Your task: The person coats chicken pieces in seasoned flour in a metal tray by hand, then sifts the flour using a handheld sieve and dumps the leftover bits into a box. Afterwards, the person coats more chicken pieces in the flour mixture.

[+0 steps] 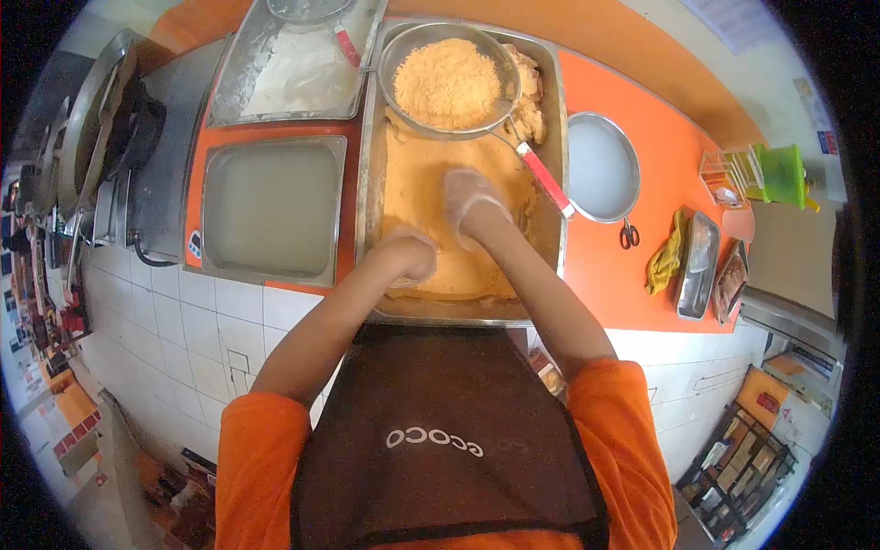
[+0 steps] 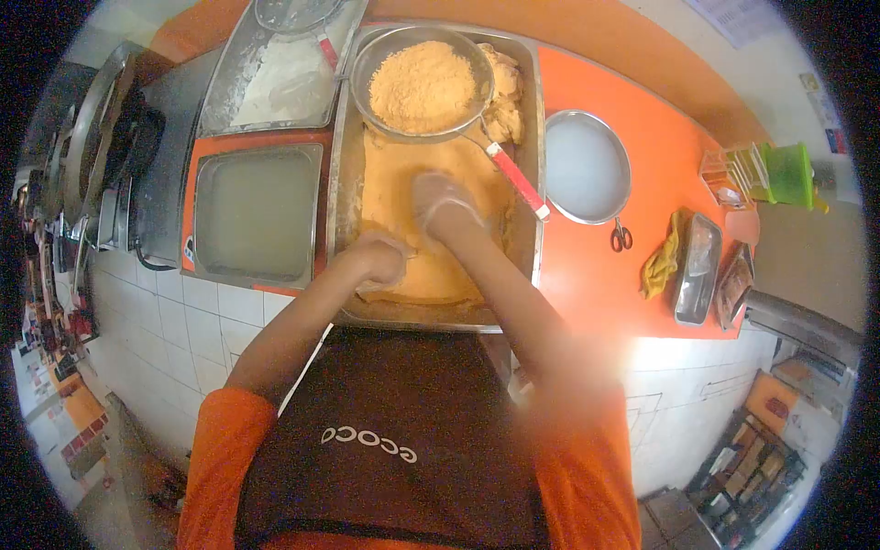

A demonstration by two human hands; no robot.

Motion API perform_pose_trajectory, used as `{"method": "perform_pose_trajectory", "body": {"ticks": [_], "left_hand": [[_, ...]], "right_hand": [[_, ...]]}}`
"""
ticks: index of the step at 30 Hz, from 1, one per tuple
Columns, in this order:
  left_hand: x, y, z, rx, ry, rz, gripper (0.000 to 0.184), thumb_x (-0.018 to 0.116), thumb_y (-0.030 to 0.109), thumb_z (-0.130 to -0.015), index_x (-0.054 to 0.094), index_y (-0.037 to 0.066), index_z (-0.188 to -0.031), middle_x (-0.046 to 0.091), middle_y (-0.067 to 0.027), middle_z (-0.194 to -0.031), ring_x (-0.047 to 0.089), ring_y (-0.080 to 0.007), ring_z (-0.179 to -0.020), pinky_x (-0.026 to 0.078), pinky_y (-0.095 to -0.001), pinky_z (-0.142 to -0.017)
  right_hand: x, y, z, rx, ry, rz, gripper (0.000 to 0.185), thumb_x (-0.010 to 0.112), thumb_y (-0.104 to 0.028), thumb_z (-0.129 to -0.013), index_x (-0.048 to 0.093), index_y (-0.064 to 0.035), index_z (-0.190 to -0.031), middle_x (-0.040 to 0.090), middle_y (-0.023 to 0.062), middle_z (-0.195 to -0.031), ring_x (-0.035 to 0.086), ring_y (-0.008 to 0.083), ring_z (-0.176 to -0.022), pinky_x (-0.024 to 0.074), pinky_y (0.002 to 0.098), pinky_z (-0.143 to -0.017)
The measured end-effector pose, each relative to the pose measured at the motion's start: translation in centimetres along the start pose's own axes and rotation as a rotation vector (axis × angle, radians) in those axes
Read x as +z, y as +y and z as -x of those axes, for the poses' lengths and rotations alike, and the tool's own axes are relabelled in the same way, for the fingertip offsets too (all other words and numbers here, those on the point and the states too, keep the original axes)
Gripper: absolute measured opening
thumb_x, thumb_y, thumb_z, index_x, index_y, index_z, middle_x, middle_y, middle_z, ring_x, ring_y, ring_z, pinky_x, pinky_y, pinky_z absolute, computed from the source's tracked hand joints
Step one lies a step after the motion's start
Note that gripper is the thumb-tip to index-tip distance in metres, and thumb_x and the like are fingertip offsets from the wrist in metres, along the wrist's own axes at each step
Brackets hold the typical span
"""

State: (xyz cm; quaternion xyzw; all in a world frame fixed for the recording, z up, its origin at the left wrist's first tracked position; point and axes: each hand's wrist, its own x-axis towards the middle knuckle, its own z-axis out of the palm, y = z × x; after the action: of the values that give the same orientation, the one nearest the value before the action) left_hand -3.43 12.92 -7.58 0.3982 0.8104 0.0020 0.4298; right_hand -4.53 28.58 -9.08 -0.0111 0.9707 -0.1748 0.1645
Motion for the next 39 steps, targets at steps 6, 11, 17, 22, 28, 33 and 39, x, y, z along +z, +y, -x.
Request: {"method": "perform_pose_trajectory", "body": {"ticks": [6, 11, 17, 22, 28, 33, 39], "left_hand": [[-4.4, 0.9, 3.7, -0.164, 0.156, -0.152, 0.028, 0.054, 0.009, -0.074, 0.065, 0.003, -0.099, 0.066, -0.0187, -0.098, 0.063, -0.0323, -0.095, 0.05, -0.0384, -0.079], [-5.4, 1.3, 5.1, -0.342, 0.36, 0.15, 0.044, 0.054, 0.007, -0.079, 0.05, -0.001, -0.122, 0.064, -0.0227, -0.103, 0.063, -0.0339, -0.097, 0.05, -0.0409, -0.083], [-5.0, 0.8, 3.1, -0.408, 0.57, 0.23, 0.054, 0.049, 0.02, -0.084, 0.039, -0.001, -0.133, 0.061, -0.0243, -0.107, 0.06, -0.0363, -0.101, 0.046, -0.0434, -0.087], [-0.4, -1.4, 0.2, -0.239, 0.26, 0.165, 0.042, 0.042, 0.022, -0.089, 0.048, 0.008, -0.128, 0.06, -0.022, -0.111, 0.057, -0.0372, -0.106, 0.045, -0.0434, -0.088], [0.3, 0.6, -1.1, -0.066, -0.145, -0.086, 0.038, 0.036, 0.025, -0.092, 0.053, 0.014, -0.123, 0.043, -0.0157, -0.138, 0.051, -0.0353, -0.117, 0.039, -0.0428, -0.099], [3.1, 0.4, -1.3, -0.075, -0.085, 0.254, 0.038, 0.037, 0.03, -0.094, 0.053, 0.01, -0.123, 0.045, -0.0164, -0.136, 0.048, -0.0341, -0.119, 0.039, -0.0406, -0.101], [5.9, -0.7, -2.5, -0.165, -0.066, 0.836, 0.039, 0.039, 0.033, -0.096, 0.055, 0.007, -0.12, 0.055, -0.0172, -0.124, 0.056, -0.0295, -0.104, 0.043, -0.0411, -0.088]], "right_hand": [[0.9, -3.4, 1.1, -0.082, -0.361, -0.069, 0.023, 0.052, -0.012, -0.084, 0.065, -0.0029, -0.1, 0.063, 0.0205, -0.108, 0.062, 0.0347, -0.098, 0.0503, 0.043, -0.084], [0.3, -3.2, -0.4, -0.064, -0.046, -0.066, 0.023, 0.054, -0.016, -0.083, 0.065, -0.0034, -0.099, 0.062, 0.0215, -0.108, 0.061, 0.0336, -0.1, 0.0491, 0.0415, -0.086], [6.8, -3.0, 2.5, -0.419, 0.014, -0.029, 0.021, 0.054, -0.017, -0.082, 0.068, -0.0048, -0.091, 0.065, 0.0204, -0.097, 0.064, 0.0337, -0.09, 0.051, 0.0413, -0.078], [1.9, -0.4, 5.4, -0.271, -0.274, -0.007, 0.02, 0.052, -0.016, -0.082, 0.068, -0.0056, -0.087, 0.066, 0.0184, -0.092, 0.064, 0.0335, -0.087, 0.0506, 0.0413, -0.075], [1.2, 4.6, 8.9, -0.171, -0.311, 0.221, 0.019, 0.049, -0.017, -0.084, 0.064, -0.0059, -0.083, 0.065, 0.0176, -0.094, 0.062, 0.0331, -0.09, 0.0503, 0.0401, -0.076], [8.8, 7.4, 10.3, -0.2, -0.279, -0.14, 0.02, 0.048, -0.015, -0.086, 0.06, -0.0029, -0.096, 0.062, 0.018, -0.093, 0.061, 0.03, -0.087, 0.0479, 0.0385, -0.073], [7.5, 2.5, 9.7, 0.349, -0.318, -0.972, 0.029, 0.047, -0.02, -0.091, 0.058, -0.0035, -0.112, 0.06, 0.0136, -0.098, 0.056, 0.0236, -0.085, 0.0445, 0.0354, -0.074]]}}
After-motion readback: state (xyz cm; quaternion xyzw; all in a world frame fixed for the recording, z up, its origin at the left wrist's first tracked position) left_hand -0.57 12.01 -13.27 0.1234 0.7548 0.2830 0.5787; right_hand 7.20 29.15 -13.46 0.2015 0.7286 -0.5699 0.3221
